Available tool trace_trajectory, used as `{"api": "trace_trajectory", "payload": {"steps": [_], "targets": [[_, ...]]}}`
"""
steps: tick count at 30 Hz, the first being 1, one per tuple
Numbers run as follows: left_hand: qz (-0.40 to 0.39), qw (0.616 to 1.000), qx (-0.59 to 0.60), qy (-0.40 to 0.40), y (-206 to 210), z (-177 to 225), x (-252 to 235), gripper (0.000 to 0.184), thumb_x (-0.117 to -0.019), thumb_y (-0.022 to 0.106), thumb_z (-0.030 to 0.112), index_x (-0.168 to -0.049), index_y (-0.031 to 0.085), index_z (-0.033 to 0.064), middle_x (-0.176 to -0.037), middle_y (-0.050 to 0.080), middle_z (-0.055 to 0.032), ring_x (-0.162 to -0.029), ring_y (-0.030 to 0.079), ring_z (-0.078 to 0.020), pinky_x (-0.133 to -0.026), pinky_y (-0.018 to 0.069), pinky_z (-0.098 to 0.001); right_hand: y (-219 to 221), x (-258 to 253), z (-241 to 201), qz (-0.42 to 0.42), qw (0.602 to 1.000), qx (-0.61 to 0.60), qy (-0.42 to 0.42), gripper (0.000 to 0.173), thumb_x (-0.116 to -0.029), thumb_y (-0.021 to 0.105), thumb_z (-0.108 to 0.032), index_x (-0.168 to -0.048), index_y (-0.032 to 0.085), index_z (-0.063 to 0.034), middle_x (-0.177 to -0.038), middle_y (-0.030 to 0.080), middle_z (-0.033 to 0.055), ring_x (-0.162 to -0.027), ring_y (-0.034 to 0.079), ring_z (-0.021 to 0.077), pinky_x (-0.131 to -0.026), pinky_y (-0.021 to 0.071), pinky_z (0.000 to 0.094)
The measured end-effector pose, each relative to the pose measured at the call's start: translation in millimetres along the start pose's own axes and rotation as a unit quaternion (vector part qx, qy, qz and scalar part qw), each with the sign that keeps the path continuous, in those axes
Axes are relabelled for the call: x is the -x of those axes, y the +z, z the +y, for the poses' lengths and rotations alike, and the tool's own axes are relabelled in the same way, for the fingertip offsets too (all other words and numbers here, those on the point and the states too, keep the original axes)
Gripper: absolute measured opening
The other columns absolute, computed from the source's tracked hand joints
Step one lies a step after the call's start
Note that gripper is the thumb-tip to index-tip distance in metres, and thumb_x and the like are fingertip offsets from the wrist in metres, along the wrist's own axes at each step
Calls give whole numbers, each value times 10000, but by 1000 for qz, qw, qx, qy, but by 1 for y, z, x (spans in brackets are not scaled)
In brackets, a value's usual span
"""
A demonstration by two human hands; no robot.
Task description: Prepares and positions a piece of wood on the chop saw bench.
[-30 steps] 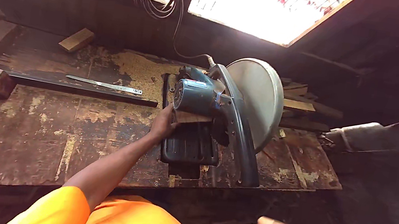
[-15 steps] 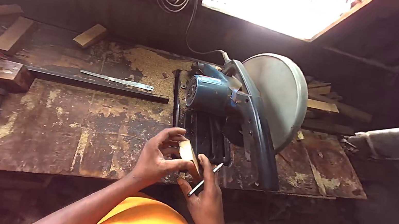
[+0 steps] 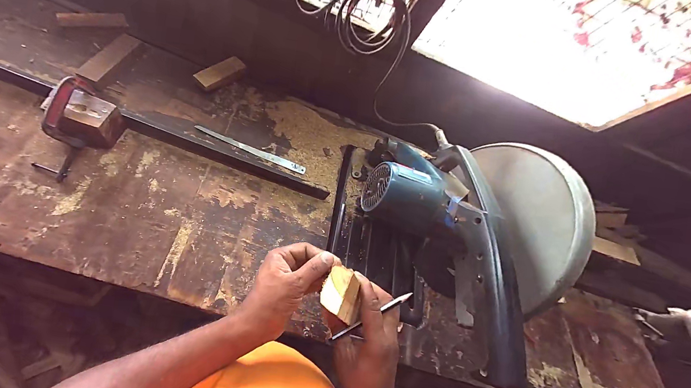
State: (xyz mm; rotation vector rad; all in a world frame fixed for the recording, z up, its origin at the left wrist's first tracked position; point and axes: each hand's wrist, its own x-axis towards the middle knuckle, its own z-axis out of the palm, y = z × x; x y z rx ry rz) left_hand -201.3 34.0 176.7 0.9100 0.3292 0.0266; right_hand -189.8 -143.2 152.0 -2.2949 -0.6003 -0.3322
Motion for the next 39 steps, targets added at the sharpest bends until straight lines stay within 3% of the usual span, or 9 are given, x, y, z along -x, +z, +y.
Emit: {"api": "trace_trajectory", "payload": {"steps": [5, 9, 13, 18, 22, 25, 30, 35, 39], "targets": [[-48, 983, -177, -32, -21, -31, -28, 113, -963, 651, 143, -1052, 690, 85, -929, 713, -80, -799, 686, -186, -723, 591, -369, -3, -16, 3, -109, 993, -10, -50, 690, -840, 686, -132, -1492, 526, -292, -1364, 568, 41, -1262, 559, 207, -1011, 549, 434], [6, 953, -297, -54, -54, -35, -61, 437, -969, 641, 100, -1398, 572, 150, -1337, 630, -69, -1113, 674, -207, -925, 587, -437, -3, -22, 29, -191, 979, 30, -66, 557, -963, 605, -231, -1508, 510, -292, -1439, 575, -38, -1350, 526, 163, -1116, 487, 419], [-3, 933, -356, -51, -80, -24, -84, 315, -1014, 628, 176, -1329, 631, 166, -1257, 696, -23, -1087, 696, -167, -923, 598, -403, -11, -24, 41, -137, 978, -55, 148, 407, -980, 659, -412, -1362, 620, -277, -1124, 723, -65, -1020, 693, 75, -910, 606, 361], [-192, 863, -459, -82, -72, -28, -99, 477, -985, 674, 414, -1411, 574, 225, -1322, 656, 10, -1104, 691, -135, -953, 604, -405, 25, -26, 63, 6, 831, -333, 445, 345, -977, 695, -198, -1273, 635, -31, -1133, 726, 141, -1011, 726, 260, -883, 626, 460], [-259, 807, -530, -33, -37, -53, -97, 823, -841, 813, 522, -1524, 460, 228, -1336, 602, -63, -1057, 687, -182, -905, 617, -449, 38, -42, 72, 127, 729, -455, 496, 369, -1051, 575, -258, -1365, 538, -69, -1204, 679, 136, -1014, 704, 250, -871, 612, 436], [-232, 791, -561, 76, -11, -64, -122, 690, -887, 816, 262, -1492, 506, 138, -1333, 602, -141, -1103, 674, -281, -935, 590, -505, 28, -48, 81, 67, 795, -344, 496, 481, -1066, 535, -380, -1446, 478, -90, -1292, 653, 132, -1106, 689, 228, -945, 588, 417], [-157, 691, -689, 154, -10, -92, -172, 828, -866, 810, 330, -1570, 412, 147, -1642, 341, -141, -1498, 344, -359, -1199, 332, -550, 19, 11, 121, 19, 936, -51, 349, 531, -1032, 581, -377, -1466, 495, -82, -1313, 668, 109, -1128, 685, 214, -936, 585, 444], [-299, 564, -730, 243, -2, -110, -142, 475, -1017, 606, 265, -1474, 551, 143, -1613, 428, -35, -1511, 359, -219, -1231, 317, -434, 18, 83, 148, 59, 946, 141, 287, 453, -983, 647, -275, -1405, 583, -125, -1343, 642, 120, -1176, 647, 318, -982, 535, 567], [-277, 530, -782, 175, 18, -138, -136, 684, -1039, 542, 436, -1588, 368, 66, -1702, 238, -116, -1579, 200, -261, -1268, 212, -440, 37, 112, 177, 100, 964, 154, 192, 346, -968, 585, -255, -1263, 665, -91, -1438, 591, 88, -1383, 515, 264, -1148, 434, 482]]}}
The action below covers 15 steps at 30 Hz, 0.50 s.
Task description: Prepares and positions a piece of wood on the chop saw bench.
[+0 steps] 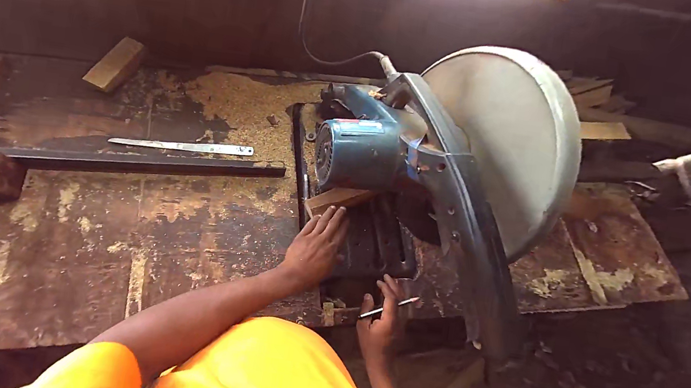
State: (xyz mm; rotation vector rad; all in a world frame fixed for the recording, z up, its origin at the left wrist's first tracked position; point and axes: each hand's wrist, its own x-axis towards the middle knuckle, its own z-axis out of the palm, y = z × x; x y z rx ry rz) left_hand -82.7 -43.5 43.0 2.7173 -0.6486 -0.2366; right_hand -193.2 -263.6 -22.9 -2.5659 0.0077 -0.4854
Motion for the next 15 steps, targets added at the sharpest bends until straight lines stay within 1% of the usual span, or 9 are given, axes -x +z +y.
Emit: {"api": "trace_trajectory", "payload": {"steps": [1, 3, 4, 6, 7, 9, 13, 15], "targets": [[-9, 1000, -3, -25, 2, 3, -6, 746, -1041, 518, 480, -1609, 308, 45, -1714, 185, -140, -1590, 154, -276, -1275, 183, -452, 3, 0, 1, 11, 1000, -6, -7, 329, -963, 579, -240, -1236, 672, -81, -1427, 596, 101, -1377, 518, 271, -1145, 437, 476], [-9, 999, 3, -45, 4, 1, -20, 813, -1031, 498, 535, -1621, 259, 30, -1720, 150, -148, -1597, 118, -280, -1279, 161, -458, 5, -1, 2, 22, 1000, -9, -11, 319, -959, 575, -231, -1212, 677, -66, -1409, 607, 115, -1361, 532, 280, -1138, 441, 471], [-6, 999, 15, -46, 4, -2, -28, 831, -1022, 513, 548, -1622, 259, 32, -1723, 149, -138, -1597, 118, -274, -1279, 161, -455, 6, 0, 4, 26, 1000, -10, -13, 320, -959, 578, -235, -1209, 679, -62, -1407, 610, 116, -1360, 535, 279, -1140, 437, 471], [5, 999, 21, -41, 4, -11, -43, 826, -1014, 515, 564, -1623, 281, 57, -1721, 180, -103, -1590, 159, -252, -1279, 172, -447, 8, 3, 8, 27, 999, -11, -16, 312, -959, 582, -226, -1206, 672, -58, -1419, 598, 116, -1372, 522, 267, -1150, 425, 459], [-1, 999, 15, -39, 3, -14, -49, 820, -1018, 494, 573, -1631, 269, 76, -1722, 186, -86, -1589, 166, -237, -1280, 168, -440, 9, 3, 8, 28, 999, -11, -17, 312, -952, 582, -217, -1203, 672, -54, -1420, 596, 120, -1372, 521, 267, -1151, 423, 459], [-20, 999, 6, -37, -1, -13, -57, 849, -1013, 465, 605, -1642, 233, 84, -1730, 158, -67, -1593, 142, -222, -1283, 147, -431, 9, 2, 9, 25, 1000, -7, -16, 306, -957, 577, -211, -1206, 671, -61, -1426, 593, 113, -1383, 510, 265, -1160, 414, 458], [-23, 998, 5, -50, 4, -6, -62, 971, -949, 488, 703, -1641, 228, 73, -1738, 106, -73, -1601, 94, -235, -1284, 137, -435, 15, 3, 13, 45, 999, -2, -28, 297, -966, 567, -218, -1185, 680, -52, -1405, 608, 122, -1364, 530, 267, -1155, 419, 452], [-18, 999, 2, -50, 5, -6, -61, 1010, -923, 502, 732, -1631, 252, 57, -1736, 109, -88, -1600, 96, -251, -1282, 146, -440, 12, 2, 9, 35, 999, 3, -29, 297, -979, 556, -214, -1193, 671, -43, -1415, 598, 139, -1379, 517, 286, -1163, 408, 471]]}}
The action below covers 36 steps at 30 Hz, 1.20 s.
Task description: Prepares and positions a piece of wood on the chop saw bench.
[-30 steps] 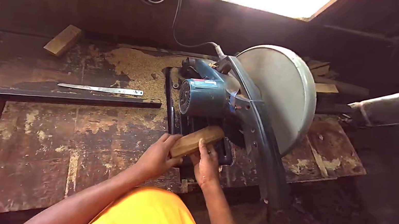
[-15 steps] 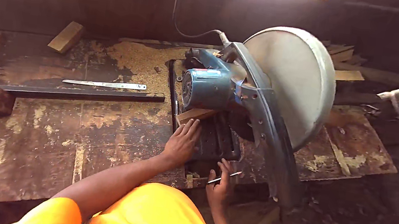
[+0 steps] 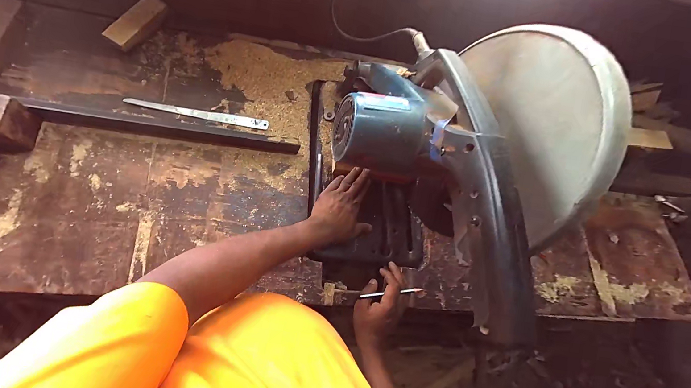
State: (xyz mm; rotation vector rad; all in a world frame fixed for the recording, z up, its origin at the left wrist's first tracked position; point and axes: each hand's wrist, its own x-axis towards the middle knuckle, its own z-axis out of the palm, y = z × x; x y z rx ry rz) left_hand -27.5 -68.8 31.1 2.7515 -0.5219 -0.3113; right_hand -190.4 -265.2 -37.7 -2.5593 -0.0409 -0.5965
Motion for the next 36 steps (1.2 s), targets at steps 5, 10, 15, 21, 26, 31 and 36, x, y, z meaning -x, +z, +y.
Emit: {"api": "trace_trajectory", "payload": {"steps": [5, 10, 15, 21, 26, 31, 36], "targets": [[13, 999, 46, 25, -5, -9, 1, 893, -944, 565, 641, -1604, 347, 80, -1721, 194, -71, -1590, 157, -239, -1278, 180, -428, -1, 1, 0, -11, 1000, 6, -4, 284, -990, 550, -194, -1207, 663, -50, -1438, 580, 128, -1401, 494, 271, -1172, 399, 448], [166, 962, 215, -8, -6, -20, 19, 475, -978, 646, 311, -1400, 607, 97, -1518, 531, -76, -1438, 459, -243, -1201, 369, -427, -5, -2, -7, -7, 1000, 13, -1, 278, -965, 579, -173, -1187, 680, -39, -1403, 609, 126, -1361, 531, 271, -1146, 416, 432], [213, 912, 291, -198, -18, -30, 13, 679, -923, 725, 336, -1471, 486, 13, -1484, 511, -214, -1406, 461, -377, -1145, 415, -519, -5, -1, -3, -21, 1000, 2, -4, 301, -982, 569, -190, -1220, 655, -27, -1425, 581, 148, -1371, 513, 266, -1154, 401, 415], [215, 894, 338, -199, -21, -35, 0, 619, -907, 742, 268, -1443, 546, 30, -1411, 604, -170, -1365, 502, -366, -1143, 412, -513, -18, -7, -5, -59, 998, -28, 10, 311, -969, 623, -194, -1242, 659, -47, -1453, 570, 122, -1353, 535, 246, -1110, 457, 411], [183, 886, 371, -210, -28, -46, -1, 597, -848, 794, 213, -1384, 579, 64, -1297, 653, -171, -1285, 563, -363, -1055, 492, -534, -22, -9, -3, -80, 996, -43, 11, 310, -952, 647, -186, -1228, 666, -47, -1444, 576, 129, -1339, 547, 252, -1102, 467, 436], [207, 880, 376, -202, -12, -49, 12, 654, -825, 799, 132, -1437, 572, 147, -1299, 653, -163, -1251, 594, -352, -1036, 514, -538, -23, -7, -2, -107, 994, -33, 7, 310, -952, 654, -175, -1235, 669, -49, -1469, 551, 130, -1350, 535, 255, -1112, 460, 451], [177, 900, 367, -156, -16, -62, 9, 564, -810, 815, 158, -1353, 669, 193, -1289, 676, -119, -1248, 603, -311, -1050, 501, -535, -21, -7, -1, -95, 995, -27, 1, 296, -947, 640, -165, -1221, 673, -56, -1478, 544, 128, -1356, 530, 261, -1107, 460, 447]]}}
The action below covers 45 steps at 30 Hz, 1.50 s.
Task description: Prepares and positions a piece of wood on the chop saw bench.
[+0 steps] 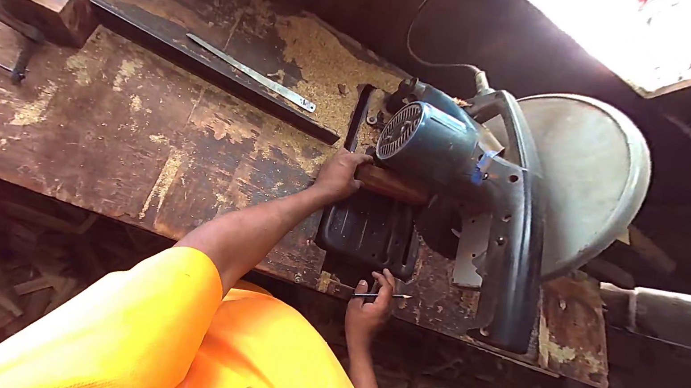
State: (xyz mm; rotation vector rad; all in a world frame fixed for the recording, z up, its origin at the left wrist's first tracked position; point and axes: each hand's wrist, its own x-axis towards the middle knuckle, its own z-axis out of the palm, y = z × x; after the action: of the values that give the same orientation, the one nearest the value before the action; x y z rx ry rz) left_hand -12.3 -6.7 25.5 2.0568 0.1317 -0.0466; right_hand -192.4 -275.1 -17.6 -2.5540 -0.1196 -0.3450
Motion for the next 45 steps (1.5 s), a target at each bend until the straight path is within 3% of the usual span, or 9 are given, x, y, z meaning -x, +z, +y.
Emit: {"api": "trace_trajectory", "payload": {"steps": [5, 9, 14, 18, 23, 32, 37, 42, 45], "targets": [[-115, 990, -75, 23, -16, 4, -20, 550, -811, 832, 253, -1340, 681, 242, -1292, 659, -143, -1249, 583, -346, -1019, 486, -600, 2, 1, 1, 1, 1000, 20, 4, 289, -954, 628, -181, -1224, 675, -88, -1490, 528, 108, -1377, 500, 265, -1123, 436, 457], [-179, 980, -58, 69, -24, 3, -32, 593, -821, 847, 200, -1380, 651, 165, -1303, 666, -164, -1287, 557, -376, -1066, 456, -590, 2, 0, 1, 5, 1000, 22, 0, 279, -961, 621, -198, -1209, 683, -88, -1489, 529, 113, -1381, 494, 278, -1128, 425, 467], [-59, 993, 13, 101, -14, -6, -16, 666, -784, 852, 109, -1393, 588, 60, -1403, 583, -180, -1229, 617, -313, -1050, 513, -498, 4, 1, 3, 25, 1000, 11, -8, 273, -957, 620, -208, -1185, 696, -78, -1466, 552, 134, -1380, 502, 295, -1129, 426, 466], [35, 997, 30, 62, -3, -9, -1, 802, -773, 881, 164, -1472, 497, 88, -1483, 502, -158, -1175, 639, -269, -983, 567, -443, 6, 2, 5, 29, 1000, 7, -8, 269, -962, 612, -214, -1180, 695, -79, -1470, 550, 135, -1377, 504, 293, -1120, 423, 482], [11, 999, -14, 37, -1, 0, -1, 567, -823, 847, 189, -1322, 628, 31, -1293, 652, -181, -1253, 603, -321, -1102, 469, -489, 6, 2, 7, 19, 1000, 11, -8, 278, -967, 608, -223, -1194, 690, -85, -1487, 531, 131, -1380, 500, 286, -1123, 426, 478], [-49, 994, -58, 78, -17, 4, -29, 449, -804, 846, 189, -1189, 682, 27, -1173, 673, -160, -1127, 655, -306, -1018, 526, -504, 0, -20, -33, 30, 998, -30, -55, 278, -961, 633, -178, -1211, 684, -69, -1435, 580, 116, -1364, 529, 243, -1126, 461, 416], [-20, 993, -53, 103, -14, -5, -26, 432, -831, 812, 197, -1222, 681, 66, -1182, 703, -136, -1167, 657, -292, -1050, 511, -518, 11, -89, -91, -74, 960, -267, 43, 484, -983, 594, -123, -1431, 491, 27, -1447, 547, 195, -1307, 581, 237, -1072, 517, 373], [-10, 998, -54, 13, -12, 5, -19, 622, -869, 797, 197, -1432, 542, 121, -1181, 693, -171, -1134, 670, -354, -974, 545, -575, 37, -155, -86, -63, 938, -301, 161, 640, -989, 629, -119, -1552, 339, -26, -1582, 392, 214, -1436, 454, 253, -1141, 441, 371], [-27, 997, -67, -27, -12, 9, -24, 483, -881, 778, 218, -1330, 617, 136, -1121, 707, -163, -1092, 684, -356, -939, 553, -581, 44, -170, -91, -63, 929, -319, 178, 683, -994, 627, -95, -1585, 288, -51, -1635, 315, 198, -1483, 392, 239, -1177, 396, 362]]}}
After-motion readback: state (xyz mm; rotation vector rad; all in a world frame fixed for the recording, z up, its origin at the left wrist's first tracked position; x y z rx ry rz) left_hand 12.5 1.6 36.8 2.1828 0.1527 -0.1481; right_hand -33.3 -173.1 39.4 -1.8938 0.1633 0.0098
